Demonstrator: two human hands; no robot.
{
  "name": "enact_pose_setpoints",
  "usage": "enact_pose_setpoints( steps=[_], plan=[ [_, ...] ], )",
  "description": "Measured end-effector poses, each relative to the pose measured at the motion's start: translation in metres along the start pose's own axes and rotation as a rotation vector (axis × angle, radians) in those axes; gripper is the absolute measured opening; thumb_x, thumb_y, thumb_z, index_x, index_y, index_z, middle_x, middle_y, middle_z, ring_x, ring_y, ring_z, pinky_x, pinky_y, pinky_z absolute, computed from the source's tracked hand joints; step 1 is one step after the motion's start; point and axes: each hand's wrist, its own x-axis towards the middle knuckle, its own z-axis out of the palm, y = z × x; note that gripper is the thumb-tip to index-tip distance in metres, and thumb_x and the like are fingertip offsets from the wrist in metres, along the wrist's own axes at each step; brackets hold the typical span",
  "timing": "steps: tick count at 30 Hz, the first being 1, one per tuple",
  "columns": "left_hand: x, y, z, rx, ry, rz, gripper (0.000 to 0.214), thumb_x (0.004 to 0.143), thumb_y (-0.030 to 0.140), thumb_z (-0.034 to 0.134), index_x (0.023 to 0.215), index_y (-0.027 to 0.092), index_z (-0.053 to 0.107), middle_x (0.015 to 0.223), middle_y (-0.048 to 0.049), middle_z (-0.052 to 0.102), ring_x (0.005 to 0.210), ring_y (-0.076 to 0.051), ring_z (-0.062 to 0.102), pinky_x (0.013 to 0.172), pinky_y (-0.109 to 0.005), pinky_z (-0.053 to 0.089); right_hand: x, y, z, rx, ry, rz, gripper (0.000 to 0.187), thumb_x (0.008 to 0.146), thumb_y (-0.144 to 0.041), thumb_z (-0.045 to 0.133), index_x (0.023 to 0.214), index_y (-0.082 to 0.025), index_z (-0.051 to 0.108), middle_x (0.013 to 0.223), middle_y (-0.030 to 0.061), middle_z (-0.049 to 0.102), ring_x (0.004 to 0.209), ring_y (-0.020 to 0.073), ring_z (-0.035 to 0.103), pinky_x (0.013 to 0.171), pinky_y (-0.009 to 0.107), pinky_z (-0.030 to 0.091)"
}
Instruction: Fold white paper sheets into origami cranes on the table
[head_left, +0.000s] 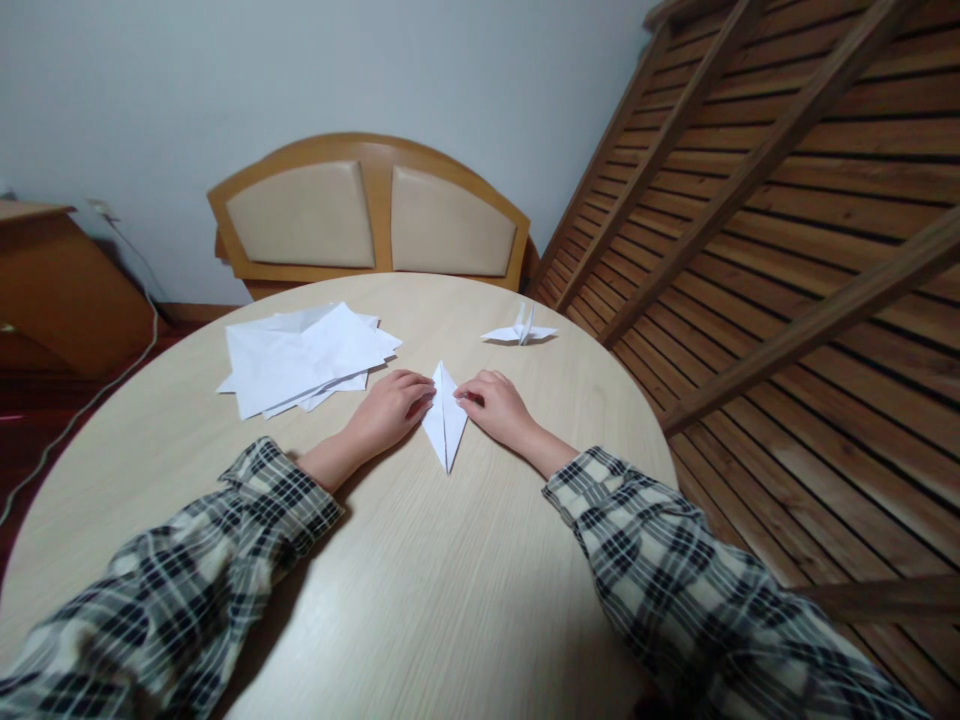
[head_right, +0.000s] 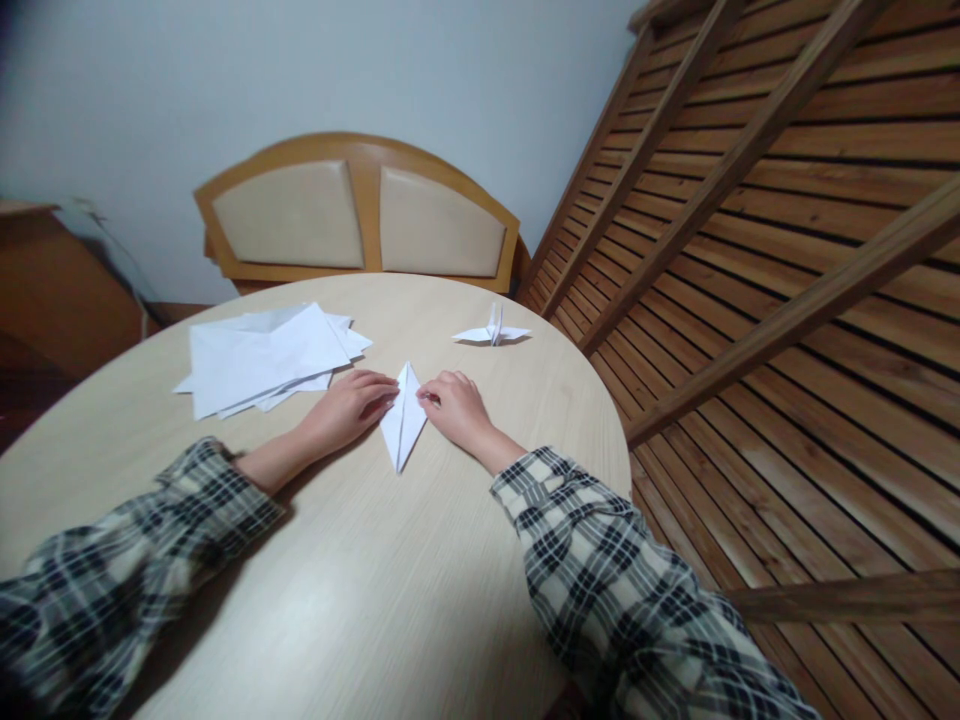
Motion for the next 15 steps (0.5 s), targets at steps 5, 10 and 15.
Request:
enact_pose_setpoints(
  steps=[5, 10, 15],
  plan=[
    [0.0003, -0.001, 0.0019, -0.01, -0.037, 0.018, 0.03, 0.097, 0.025, 0.047, 0.115, 0.013, 0.067, 0.117, -0.0143, 0.07, 0.108, -0.025, 0.062, 0.099, -0.044, 0.047, -0.0036, -0.0018, -0.0011, -0.024, -0.003, -0.002, 0.016, 0.089, -0.021, 0.059, 0.1, -0.022, 0.072, 0.103, 0.0062, 0.064, 0.103, 0.0205, 0.053, 0.093, 0.037, 0.04],
    [-0.0013, 0.0008, 0.001, 0.009, -0.101, 0.015, 0.036, 0.097, 0.034, 0.049, 0.123, 0.014, 0.063, 0.126, -0.0138, 0.066, 0.116, -0.026, 0.058, 0.105, -0.048, 0.042, -0.0049, -0.0055, -0.0019, -0.055, -0.03, -0.038, 0.022, 0.092, -0.021, 0.056, 0.109, -0.025, 0.07, 0.122, 0.0059, 0.064, 0.116, 0.0223, 0.052, 0.098, 0.041, 0.039],
    [-0.002, 0.0005, 0.0011, 0.022, -0.14, 0.003, 0.047, 0.095, 0.044, 0.05, 0.131, 0.015, 0.058, 0.136, -0.0145, 0.06, 0.127, -0.03, 0.05, 0.109, -0.05, 0.036, -0.0049, -0.0055, 0.0011, -0.085, -0.089, -0.063, 0.031, 0.095, -0.019, 0.051, 0.121, -0.025, 0.067, 0.134, 0.0052, 0.061, 0.131, 0.0235, 0.047, 0.107, 0.046, 0.036]
  ],
)
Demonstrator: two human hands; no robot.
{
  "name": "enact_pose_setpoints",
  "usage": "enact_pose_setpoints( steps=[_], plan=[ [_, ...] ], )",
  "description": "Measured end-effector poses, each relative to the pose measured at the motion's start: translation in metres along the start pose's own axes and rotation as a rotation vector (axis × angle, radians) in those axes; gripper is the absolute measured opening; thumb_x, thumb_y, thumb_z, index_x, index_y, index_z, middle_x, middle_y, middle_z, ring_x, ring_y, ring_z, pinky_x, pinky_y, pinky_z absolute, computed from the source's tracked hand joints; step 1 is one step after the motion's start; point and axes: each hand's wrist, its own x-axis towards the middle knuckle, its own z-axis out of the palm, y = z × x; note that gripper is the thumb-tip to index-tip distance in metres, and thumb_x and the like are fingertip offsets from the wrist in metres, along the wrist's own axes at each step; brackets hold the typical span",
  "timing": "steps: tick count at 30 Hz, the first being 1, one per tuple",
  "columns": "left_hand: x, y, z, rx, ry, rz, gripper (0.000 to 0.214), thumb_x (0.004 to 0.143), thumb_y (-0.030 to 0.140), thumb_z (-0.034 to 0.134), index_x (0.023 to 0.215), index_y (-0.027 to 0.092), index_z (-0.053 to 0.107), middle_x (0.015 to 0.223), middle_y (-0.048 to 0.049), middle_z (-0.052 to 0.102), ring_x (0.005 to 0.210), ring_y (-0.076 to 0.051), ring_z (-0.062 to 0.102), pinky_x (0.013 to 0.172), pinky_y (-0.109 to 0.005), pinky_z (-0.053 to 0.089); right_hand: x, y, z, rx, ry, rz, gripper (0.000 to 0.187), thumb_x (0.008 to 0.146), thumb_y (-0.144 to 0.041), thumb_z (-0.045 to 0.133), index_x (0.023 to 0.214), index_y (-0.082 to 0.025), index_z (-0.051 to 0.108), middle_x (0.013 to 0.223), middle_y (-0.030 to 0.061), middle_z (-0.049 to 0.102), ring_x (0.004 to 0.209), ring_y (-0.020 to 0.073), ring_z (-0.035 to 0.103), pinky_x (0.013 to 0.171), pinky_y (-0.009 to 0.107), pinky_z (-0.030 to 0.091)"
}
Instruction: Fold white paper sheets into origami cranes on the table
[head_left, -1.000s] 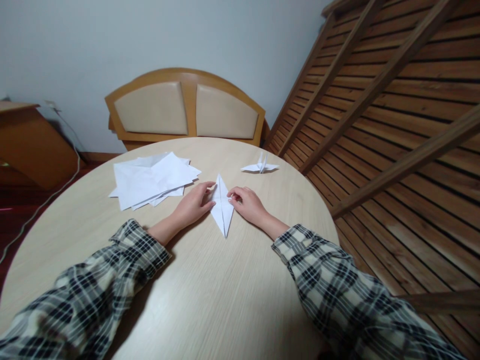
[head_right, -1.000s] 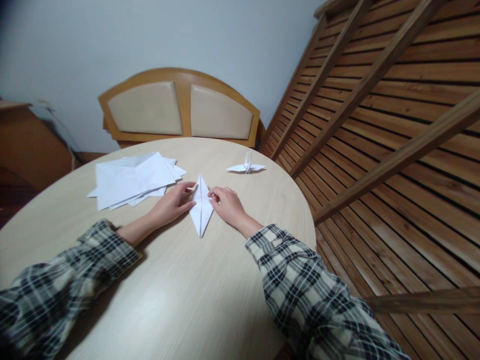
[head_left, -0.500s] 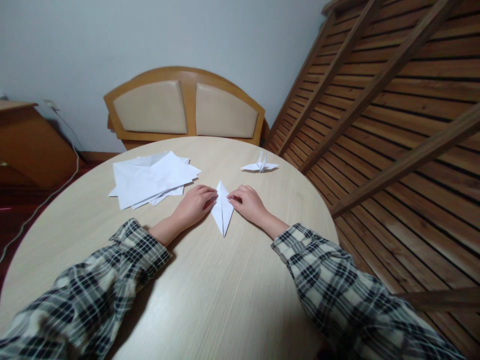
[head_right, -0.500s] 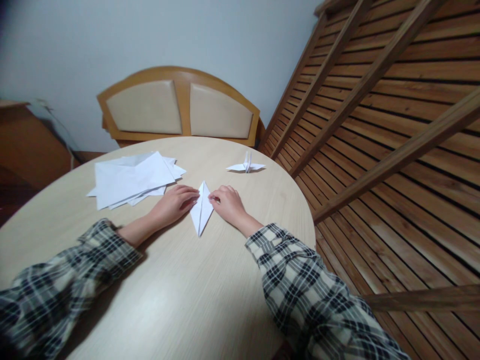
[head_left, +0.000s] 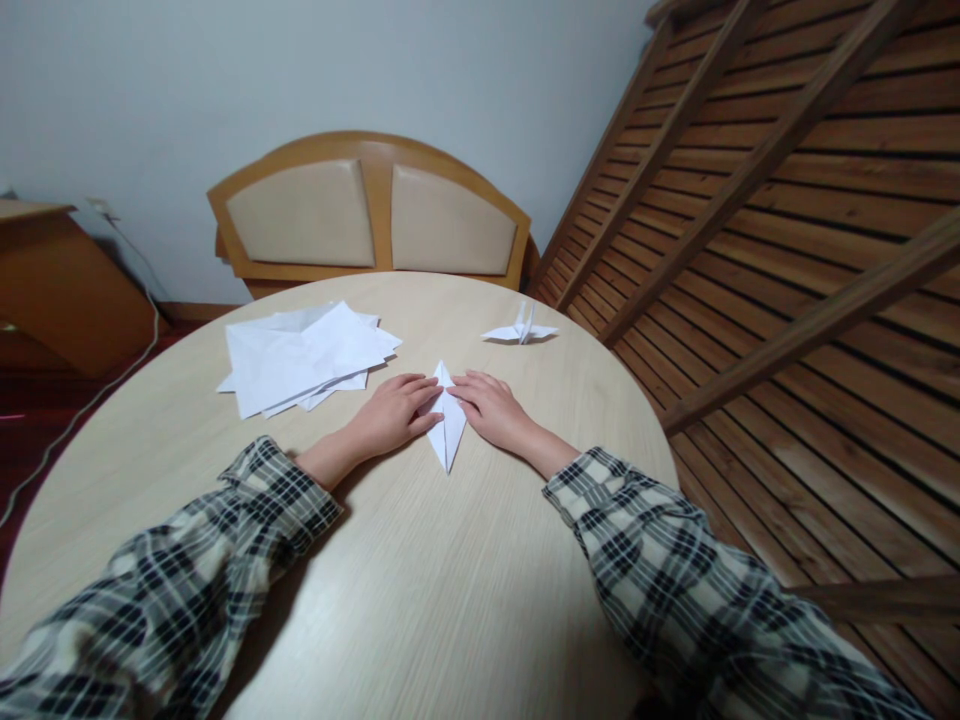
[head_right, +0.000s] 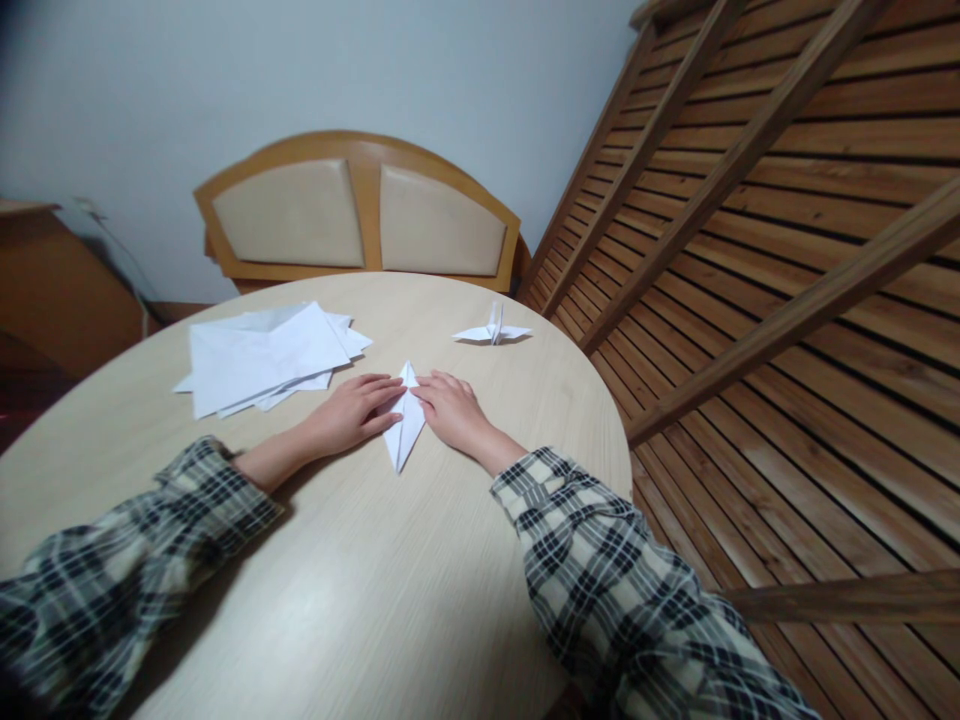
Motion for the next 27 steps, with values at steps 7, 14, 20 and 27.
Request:
enact_pose_setpoints(
  steps=[7, 14, 20, 27],
  plan=[
    [-0.002, -0.001, 0.002, -0.012, -0.024, -0.003, 0.05, 0.096, 0.045, 0.046, 0.135, 0.014, 0.054, 0.142, -0.0156, 0.054, 0.133, -0.031, 0.044, 0.111, -0.05, 0.032, -0.001, 0.0, -0.001, 0.011, -0.014, -0.02, 0.035, 0.095, -0.018, 0.05, 0.125, -0.026, 0.065, 0.135, 0.0033, 0.061, 0.134, 0.0233, 0.047, 0.11, 0.047, 0.033],
    [-0.002, 0.006, -0.002, -0.014, -0.022, 0.011, 0.056, 0.096, 0.053, 0.042, 0.134, 0.013, 0.054, 0.14, -0.0162, 0.056, 0.133, -0.032, 0.044, 0.113, -0.051, 0.029, -0.001, -0.003, -0.003, 0.005, 0.014, -0.017, 0.03, 0.093, -0.02, 0.053, 0.118, -0.026, 0.068, 0.127, 0.0044, 0.066, 0.127, 0.0251, 0.053, 0.107, 0.049, 0.034],
    [-0.002, 0.007, -0.003, -0.028, -0.001, 0.01, 0.071, 0.084, 0.065, 0.057, 0.135, 0.015, 0.054, 0.139, -0.0172, 0.056, 0.133, -0.035, 0.044, 0.112, -0.053, 0.03, -0.001, -0.004, -0.005, -0.041, 0.049, -0.027, 0.026, 0.093, -0.021, 0.053, 0.111, -0.026, 0.071, 0.116, 0.0041, 0.071, 0.117, 0.024, 0.058, 0.102, 0.046, 0.036],
    [-0.001, 0.003, -0.004, -0.045, 0.028, 0.005, 0.057, 0.087, 0.055, 0.059, 0.131, 0.017, 0.058, 0.136, -0.0136, 0.059, 0.129, -0.032, 0.047, 0.109, -0.05, 0.034, -0.002, -0.003, -0.01, -0.077, 0.096, 0.008, 0.024, 0.093, -0.021, 0.052, 0.103, -0.025, 0.074, 0.107, 0.0037, 0.073, 0.104, 0.0236, 0.059, 0.095, 0.042, 0.039]
  ],
)
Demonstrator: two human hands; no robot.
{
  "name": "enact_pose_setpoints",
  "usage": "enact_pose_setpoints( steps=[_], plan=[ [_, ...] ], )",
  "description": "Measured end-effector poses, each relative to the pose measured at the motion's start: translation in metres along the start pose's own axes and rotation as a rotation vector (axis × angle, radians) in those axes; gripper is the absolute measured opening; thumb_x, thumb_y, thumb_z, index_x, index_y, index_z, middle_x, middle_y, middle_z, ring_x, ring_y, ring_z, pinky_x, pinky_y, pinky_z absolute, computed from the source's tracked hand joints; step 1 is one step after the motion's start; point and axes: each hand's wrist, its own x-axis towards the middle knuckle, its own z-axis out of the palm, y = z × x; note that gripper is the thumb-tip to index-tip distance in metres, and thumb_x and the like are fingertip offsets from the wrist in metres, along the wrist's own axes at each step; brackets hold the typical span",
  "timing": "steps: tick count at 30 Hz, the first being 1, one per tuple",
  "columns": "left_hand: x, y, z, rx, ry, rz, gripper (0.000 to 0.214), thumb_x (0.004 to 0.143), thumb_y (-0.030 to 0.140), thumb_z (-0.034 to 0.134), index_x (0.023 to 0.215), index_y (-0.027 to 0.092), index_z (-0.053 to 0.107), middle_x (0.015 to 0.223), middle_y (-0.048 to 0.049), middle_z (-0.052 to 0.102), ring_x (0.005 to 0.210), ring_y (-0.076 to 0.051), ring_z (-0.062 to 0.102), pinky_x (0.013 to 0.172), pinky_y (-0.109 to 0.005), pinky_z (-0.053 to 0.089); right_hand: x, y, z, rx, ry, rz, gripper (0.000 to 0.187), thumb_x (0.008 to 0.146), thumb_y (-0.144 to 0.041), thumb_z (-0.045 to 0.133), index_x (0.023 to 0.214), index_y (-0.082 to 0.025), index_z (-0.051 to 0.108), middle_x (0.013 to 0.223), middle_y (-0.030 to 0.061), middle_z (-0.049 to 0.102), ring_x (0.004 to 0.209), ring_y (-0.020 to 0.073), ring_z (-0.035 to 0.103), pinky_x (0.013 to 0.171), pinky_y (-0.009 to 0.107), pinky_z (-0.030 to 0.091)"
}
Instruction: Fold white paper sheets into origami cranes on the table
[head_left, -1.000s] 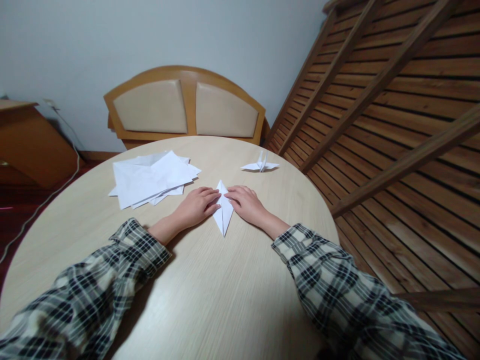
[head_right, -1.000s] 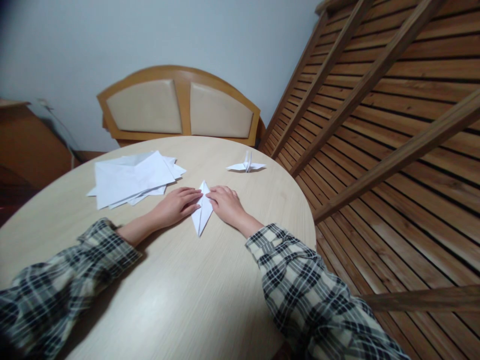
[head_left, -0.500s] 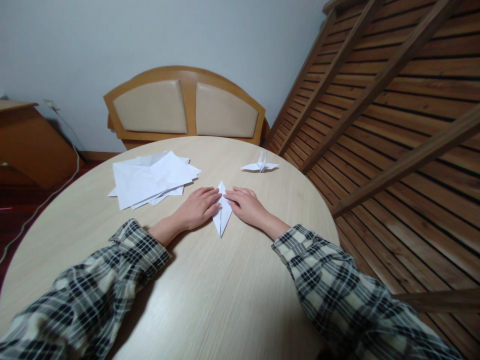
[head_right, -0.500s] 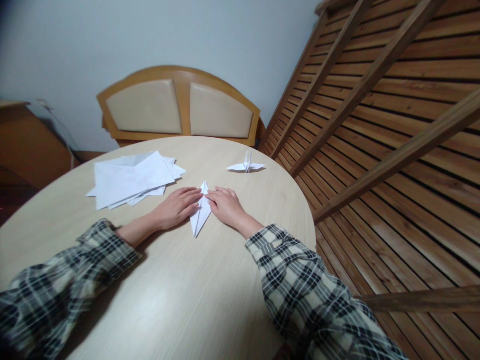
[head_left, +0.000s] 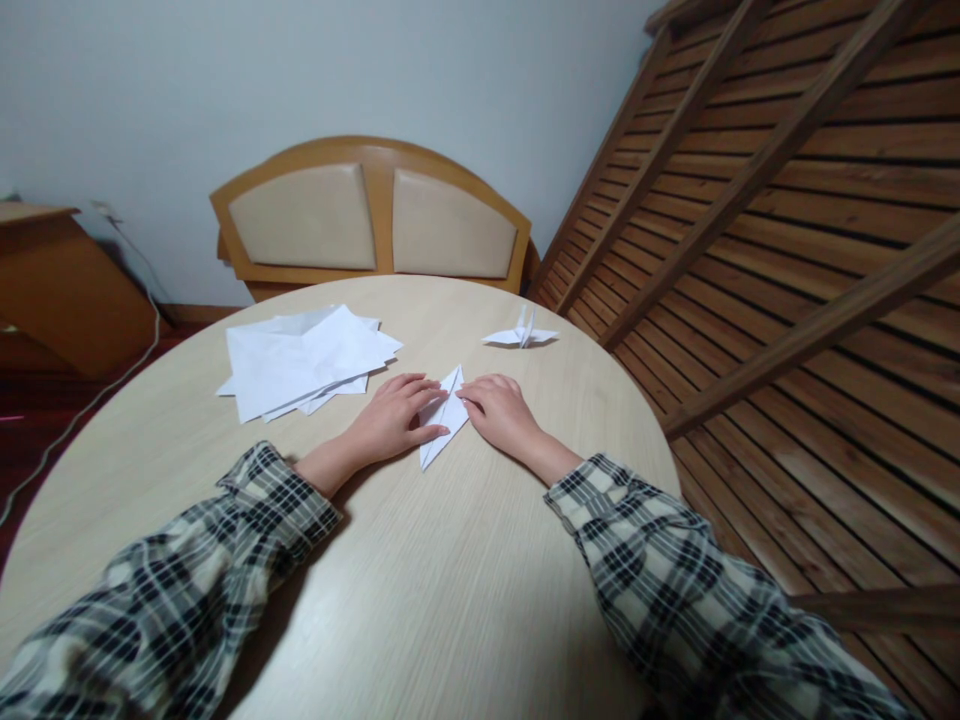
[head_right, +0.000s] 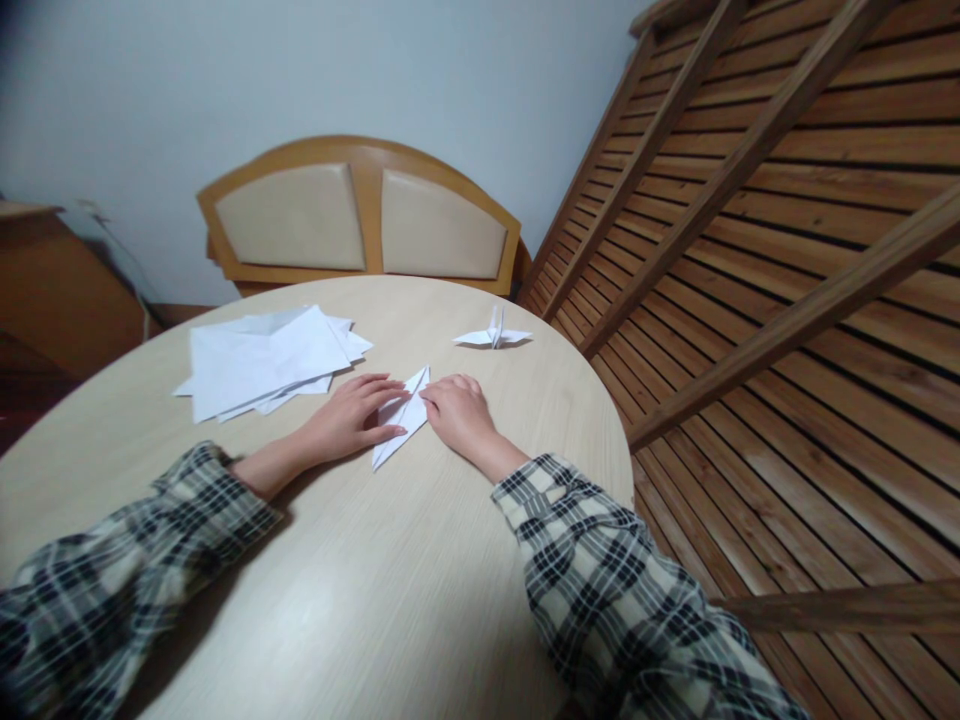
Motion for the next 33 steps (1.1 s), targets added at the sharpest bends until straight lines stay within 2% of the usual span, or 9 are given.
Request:
enact_pose_setpoints(
  steps=[4, 9, 18, 24, 28, 33],
  plan=[
    [0.002, 0.0, -0.001, -0.075, -0.016, -0.004, 0.044, 0.089, 0.043, 0.061, 0.125, 0.018, 0.062, 0.131, -0.012, 0.063, 0.127, -0.029, 0.05, 0.109, -0.048, 0.036, 0.0, 0.001, -0.001, -0.008, -0.002, 0.028, 0.024, 0.092, -0.019, 0.053, 0.103, -0.024, 0.074, 0.106, 0.0034, 0.074, 0.102, 0.0248, 0.058, 0.094, 0.043, 0.038],
    [0.003, 0.002, -0.002, -0.086, -0.03, 0.0, 0.032, 0.092, 0.028, 0.055, 0.122, 0.021, 0.064, 0.13, -0.0079, 0.065, 0.125, -0.026, 0.052, 0.109, -0.049, 0.038, 0.001, 0.001, -0.001, -0.031, -0.025, 0.05, 0.027, 0.09, -0.014, 0.052, 0.105, -0.023, 0.073, 0.109, 0.0043, 0.073, 0.104, 0.0266, 0.056, 0.095, 0.044, 0.038],
    [0.002, 0.014, 0.001, 0.152, -0.004, -0.038, 0.034, 0.095, 0.017, 0.044, 0.12, 0.018, 0.066, 0.125, -0.0076, 0.068, 0.121, -0.031, 0.054, 0.103, -0.052, 0.04, 0.002, 0.004, -0.003, -0.043, -0.053, 0.064, 0.037, 0.087, -0.003, 0.048, 0.103, -0.025, 0.074, 0.106, 0.005, 0.07, 0.103, 0.0234, 0.052, 0.092, 0.039, 0.037],
    [0.002, 0.024, -0.007, 0.256, 0.014, -0.014, 0.03, 0.092, 0.011, 0.048, 0.112, 0.016, 0.07, 0.12, -0.0096, 0.071, 0.124, -0.032, 0.054, 0.104, -0.051, 0.04, 0.004, 0.005, -0.004, -0.002, -0.042, 0.085, 0.034, 0.086, -0.004, 0.05, 0.095, -0.025, 0.075, 0.099, 0.003, 0.071, 0.099, 0.0223, 0.053, 0.09, 0.037, 0.036],
    [0.001, 0.021, -0.006, 0.207, 0.002, -0.009, 0.031, 0.089, 0.005, 0.046, 0.107, 0.013, 0.07, 0.116, -0.0139, 0.071, 0.116, -0.03, 0.06, 0.101, -0.048, 0.046, 0.004, 0.004, -0.005, 0.022, -0.035, 0.082, 0.031, 0.086, -0.005, 0.05, 0.09, -0.023, 0.075, 0.093, 0.0035, 0.071, 0.095, 0.0215, 0.053, 0.087, 0.036, 0.036],
    [-0.001, 0.014, -0.001, 0.001, 0.036, -0.05, 0.033, 0.085, 0.002, 0.047, 0.11, 0.01, 0.068, 0.116, -0.0163, 0.07, 0.103, -0.025, 0.066, 0.095, -0.041, 0.051, 0.004, 0.003, -0.005, 0.026, -0.01, 0.064, 0.027, 0.086, -0.008, 0.051, 0.082, -0.022, 0.074, 0.084, 0.0038, 0.069, 0.091, 0.0216, 0.053, 0.086, 0.037, 0.036]
  ],
)
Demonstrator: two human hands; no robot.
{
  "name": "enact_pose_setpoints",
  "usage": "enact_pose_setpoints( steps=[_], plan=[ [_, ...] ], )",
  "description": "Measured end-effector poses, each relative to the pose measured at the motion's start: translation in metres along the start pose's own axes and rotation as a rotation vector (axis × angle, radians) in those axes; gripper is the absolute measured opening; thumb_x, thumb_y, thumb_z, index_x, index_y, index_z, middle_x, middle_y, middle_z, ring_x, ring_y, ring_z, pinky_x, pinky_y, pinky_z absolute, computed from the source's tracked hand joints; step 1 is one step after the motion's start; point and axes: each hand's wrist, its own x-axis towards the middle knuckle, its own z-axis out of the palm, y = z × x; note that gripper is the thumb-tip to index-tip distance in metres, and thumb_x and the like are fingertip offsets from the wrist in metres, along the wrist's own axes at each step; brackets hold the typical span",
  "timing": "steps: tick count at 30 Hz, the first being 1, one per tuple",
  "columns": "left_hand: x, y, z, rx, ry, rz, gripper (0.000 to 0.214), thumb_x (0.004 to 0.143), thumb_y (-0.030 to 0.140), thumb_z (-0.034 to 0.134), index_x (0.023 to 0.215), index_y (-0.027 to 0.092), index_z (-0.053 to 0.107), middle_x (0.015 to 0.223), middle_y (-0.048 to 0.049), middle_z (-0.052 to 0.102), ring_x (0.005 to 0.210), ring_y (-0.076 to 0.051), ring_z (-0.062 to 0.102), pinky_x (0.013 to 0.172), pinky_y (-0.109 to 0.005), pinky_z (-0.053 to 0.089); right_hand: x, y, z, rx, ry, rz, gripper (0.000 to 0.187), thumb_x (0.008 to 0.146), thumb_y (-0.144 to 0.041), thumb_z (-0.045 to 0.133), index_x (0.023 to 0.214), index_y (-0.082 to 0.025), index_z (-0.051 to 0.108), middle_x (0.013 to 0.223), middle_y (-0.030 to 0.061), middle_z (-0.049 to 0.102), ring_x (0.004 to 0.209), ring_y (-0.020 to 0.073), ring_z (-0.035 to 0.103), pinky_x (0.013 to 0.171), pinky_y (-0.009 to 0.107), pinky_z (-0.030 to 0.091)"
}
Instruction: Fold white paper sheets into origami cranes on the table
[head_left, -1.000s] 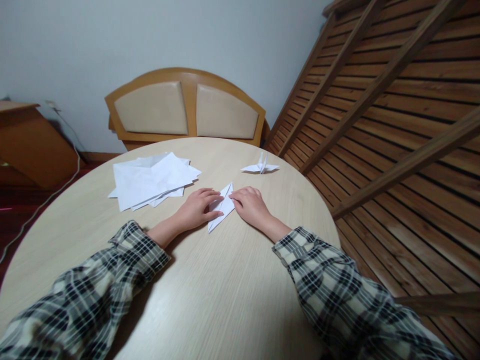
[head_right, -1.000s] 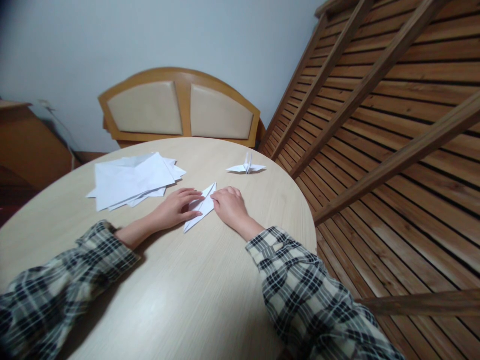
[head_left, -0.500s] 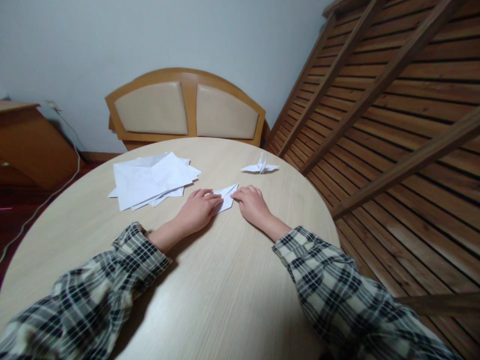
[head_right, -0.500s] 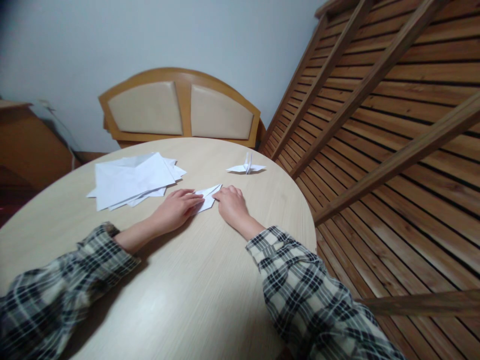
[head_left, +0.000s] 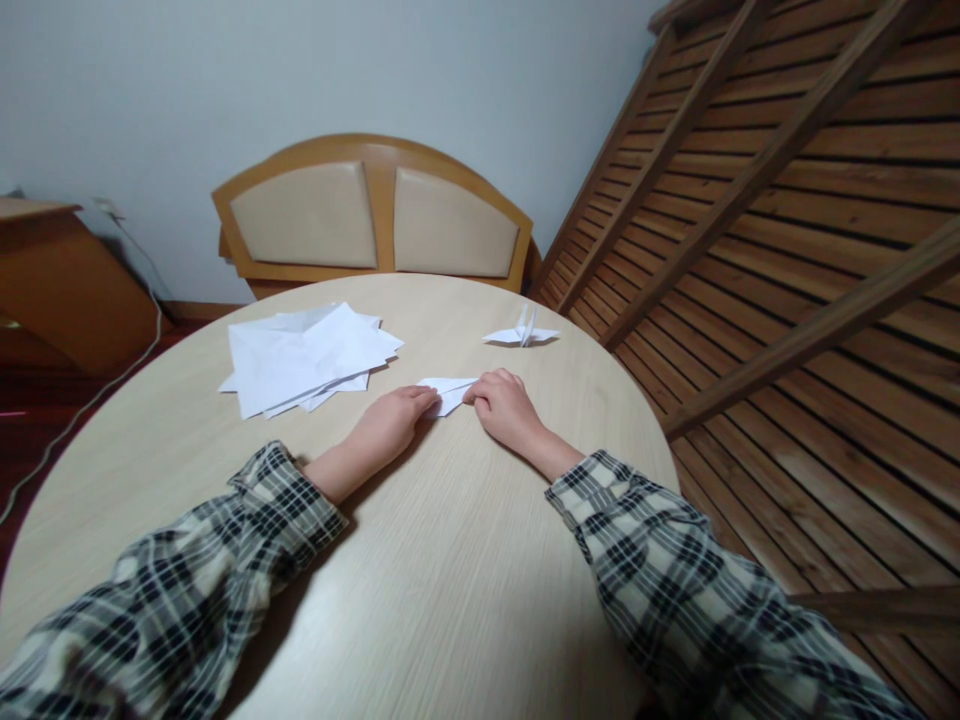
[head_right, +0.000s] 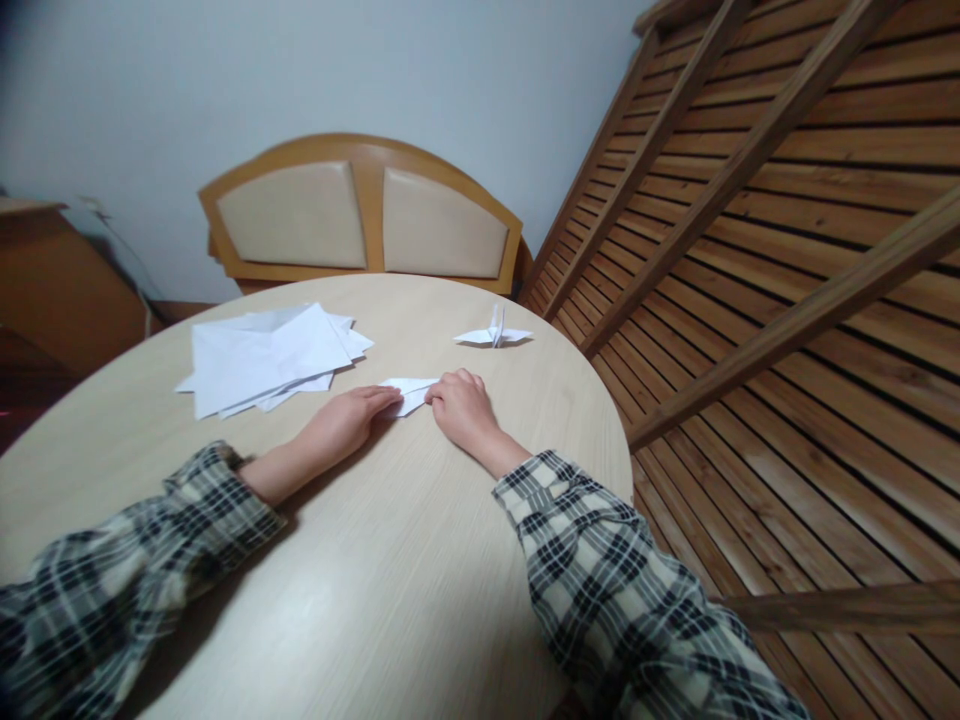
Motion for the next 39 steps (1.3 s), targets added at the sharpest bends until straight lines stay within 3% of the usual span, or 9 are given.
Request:
enact_pose_setpoints(
  steps=[9, 14, 18, 22, 39],
  plan=[
    [-0.001, -0.008, 0.005, -0.201, 0.045, -0.021, 0.038, 0.082, 0.002, 0.045, 0.109, 0.017, 0.068, 0.114, -0.0109, 0.072, 0.1, -0.022, 0.067, 0.094, -0.04, 0.051, 0.0, 0.004, 0.006, 0.135, 0.084, -0.142, 0.03, 0.083, -0.002, 0.047, 0.094, -0.017, 0.071, 0.1, 0.0068, 0.068, 0.097, 0.0189, 0.056, 0.091, 0.033, 0.043],
    [0.0, -0.007, 0.003, -0.251, 0.014, -0.03, 0.035, 0.085, 0.006, 0.045, 0.112, 0.014, 0.066, 0.117, -0.0129, 0.07, 0.104, -0.023, 0.065, 0.096, -0.04, 0.05, 0.0, 0.006, 0.01, 0.098, 0.037, -0.129, 0.027, 0.084, -0.004, 0.049, 0.091, -0.017, 0.072, 0.096, 0.0065, 0.07, 0.094, 0.0194, 0.059, 0.091, 0.034, 0.044],
    [0.0, -0.002, -0.003, -0.275, -0.027, -0.019, 0.026, 0.092, 0.024, 0.05, 0.112, 0.014, 0.064, 0.114, -0.0129, 0.069, 0.101, -0.024, 0.064, 0.093, -0.04, 0.049, 0.0, 0.009, 0.011, 0.057, 0.024, -0.093, 0.026, 0.085, -0.006, 0.049, 0.093, -0.017, 0.072, 0.095, 0.0069, 0.07, 0.093, 0.0199, 0.058, 0.09, 0.035, 0.043],
    [-0.001, -0.001, -0.005, -0.287, -0.058, -0.092, 0.032, 0.087, 0.036, 0.062, 0.109, 0.014, 0.061, 0.107, -0.0137, 0.068, 0.094, -0.025, 0.063, 0.086, -0.039, 0.05, -0.001, 0.008, 0.011, 0.016, 0.013, -0.083, 0.025, 0.085, -0.009, 0.05, 0.098, -0.018, 0.07, 0.097, 0.0074, 0.067, 0.095, 0.0206, 0.056, 0.089, 0.034, 0.042],
    [-0.001, -0.002, -0.007, -0.309, -0.07, -0.096, 0.018, 0.085, 0.035, 0.062, 0.087, 0.018, 0.058, 0.087, -0.0058, 0.065, 0.076, -0.019, 0.057, 0.07, -0.032, 0.045, -0.001, 0.004, 0.004, 0.03, -0.029, -0.04, 0.022, 0.083, -0.009, 0.048, 0.085, -0.02, 0.067, 0.085, 0.0056, 0.058, 0.087, 0.0199, 0.053, 0.081, 0.032, 0.04]
  ],
)
